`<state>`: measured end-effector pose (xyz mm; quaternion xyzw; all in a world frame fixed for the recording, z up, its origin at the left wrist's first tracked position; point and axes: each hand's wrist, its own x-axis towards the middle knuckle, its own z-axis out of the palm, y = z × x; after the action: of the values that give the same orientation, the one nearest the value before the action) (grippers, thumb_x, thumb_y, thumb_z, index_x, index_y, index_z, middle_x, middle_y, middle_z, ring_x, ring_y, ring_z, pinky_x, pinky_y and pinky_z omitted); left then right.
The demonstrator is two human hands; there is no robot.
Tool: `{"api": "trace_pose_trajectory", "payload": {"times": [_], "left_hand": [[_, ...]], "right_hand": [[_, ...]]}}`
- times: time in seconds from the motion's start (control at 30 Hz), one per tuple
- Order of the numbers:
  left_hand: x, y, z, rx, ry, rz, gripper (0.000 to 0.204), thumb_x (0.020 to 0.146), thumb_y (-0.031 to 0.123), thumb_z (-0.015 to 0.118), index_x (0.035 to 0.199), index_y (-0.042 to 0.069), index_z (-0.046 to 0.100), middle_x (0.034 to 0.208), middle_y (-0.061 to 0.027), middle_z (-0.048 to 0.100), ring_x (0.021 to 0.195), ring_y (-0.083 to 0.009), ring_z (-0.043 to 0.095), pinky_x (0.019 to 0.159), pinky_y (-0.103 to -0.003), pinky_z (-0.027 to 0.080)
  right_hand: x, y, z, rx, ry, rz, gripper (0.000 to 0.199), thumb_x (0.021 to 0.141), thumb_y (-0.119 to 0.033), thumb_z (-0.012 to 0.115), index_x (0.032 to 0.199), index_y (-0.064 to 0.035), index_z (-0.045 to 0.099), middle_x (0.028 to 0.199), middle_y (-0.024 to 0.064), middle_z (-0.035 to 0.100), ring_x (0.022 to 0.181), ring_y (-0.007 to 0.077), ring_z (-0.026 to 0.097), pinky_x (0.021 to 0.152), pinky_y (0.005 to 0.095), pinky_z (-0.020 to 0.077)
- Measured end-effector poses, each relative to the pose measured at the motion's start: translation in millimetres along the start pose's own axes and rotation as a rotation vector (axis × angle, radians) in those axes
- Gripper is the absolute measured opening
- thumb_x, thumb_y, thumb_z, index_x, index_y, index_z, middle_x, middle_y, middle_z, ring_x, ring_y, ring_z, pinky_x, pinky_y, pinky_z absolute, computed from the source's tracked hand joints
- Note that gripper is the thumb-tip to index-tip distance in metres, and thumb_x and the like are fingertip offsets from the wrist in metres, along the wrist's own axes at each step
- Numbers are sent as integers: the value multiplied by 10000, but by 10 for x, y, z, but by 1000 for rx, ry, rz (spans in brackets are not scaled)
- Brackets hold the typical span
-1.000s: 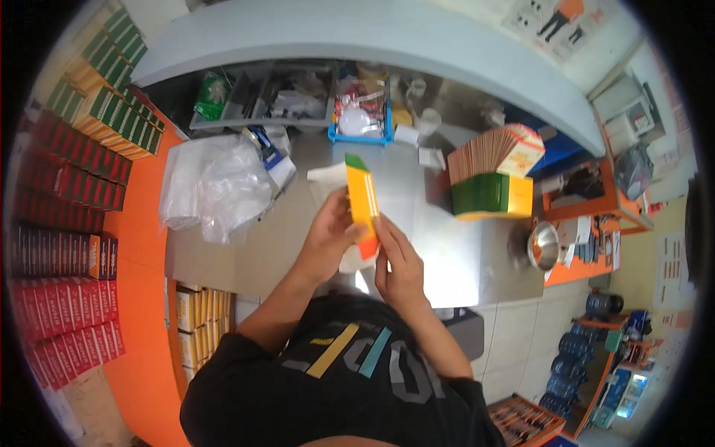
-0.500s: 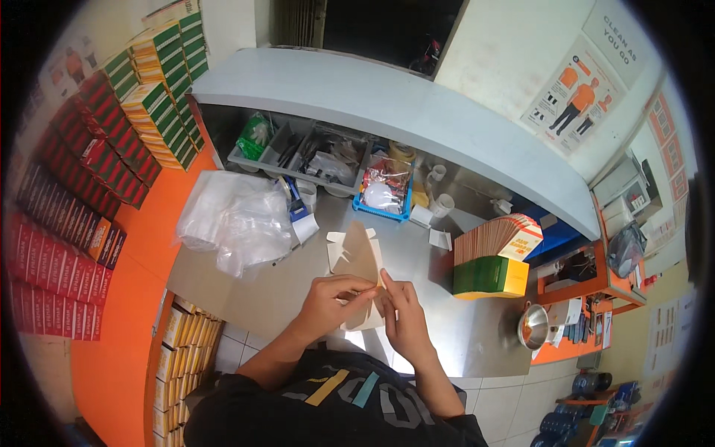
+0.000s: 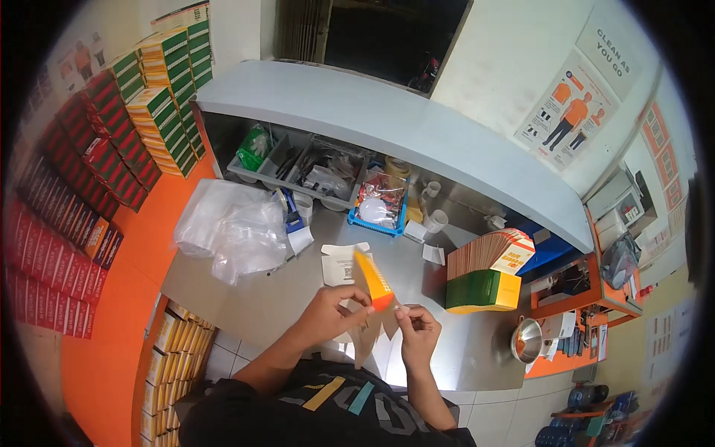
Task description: The person assembles cardboard boxes by hand by folding various pre-cut flaps and securing them together. The boxes are then stacked on a metal counter near several other identical flat box templates.
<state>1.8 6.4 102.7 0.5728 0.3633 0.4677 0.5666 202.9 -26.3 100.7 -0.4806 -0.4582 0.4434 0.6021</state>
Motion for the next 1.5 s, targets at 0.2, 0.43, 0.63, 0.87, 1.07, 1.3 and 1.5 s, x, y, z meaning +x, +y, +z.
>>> {"api": "trace_pose_trajectory", "payload": {"times": [0.2,0.43,0.63,0.87,1.07,1.3,1.5], "left_hand": [[-197,-57,260,-70,-33,-28,285,904,85,731,1160,-19,661,1039,-90,703,822,-157,727,728,-261,605],[-254,-34,251,43,29,127,292,902,95,721,1155,-32,649,1023,-134,693,816,-182,734,668,-270,620],[-276,7,318,229,47,138,283,908,130,714,1132,-30,652,1045,-149,702,829,-220,732,617,-264,593],[-318,61,345,134,48,158,262,918,136,716,1108,-34,656,1012,-159,705,784,-202,738,658,-259,601],[-351,27,374,21,76,134,161,927,56,700,1052,-43,675,997,-127,712,826,-162,736,685,-251,606],[-316,-6,392,-4,108,218,125,919,-8,682,1036,-54,675,1016,-129,729,913,-189,734,783,-280,602],[-191,59,434,36,160,130,172,926,40,685,1065,-61,671,1002,-122,736,850,-175,738,776,-277,596]], "right_hand": [[-48,-87,82,6,-68,34,73,876,-32,760,859,15,706,929,68,661,801,94,599,739,222,469],[-140,-198,28,-78,-136,27,73,868,-21,766,851,22,710,926,66,652,800,87,594,726,217,468],[-77,-224,42,-99,-114,-23,93,860,-42,778,856,23,711,906,77,663,805,101,621,726,230,505],[-71,-335,-51,-246,-231,-121,113,848,-60,786,822,22,713,870,89,669,778,126,621,726,248,491],[-84,-339,-74,-282,-228,-73,131,850,-78,790,799,21,722,855,86,674,767,123,640,715,243,517],[-103,-270,-89,-177,-202,47,125,856,-92,795,868,25,751,894,90,689,776,109,646,675,226,510],[-154,-326,70,-244,-116,-78,158,841,-76,808,928,37,742,925,103,703,815,130,678,725,236,552]]}}
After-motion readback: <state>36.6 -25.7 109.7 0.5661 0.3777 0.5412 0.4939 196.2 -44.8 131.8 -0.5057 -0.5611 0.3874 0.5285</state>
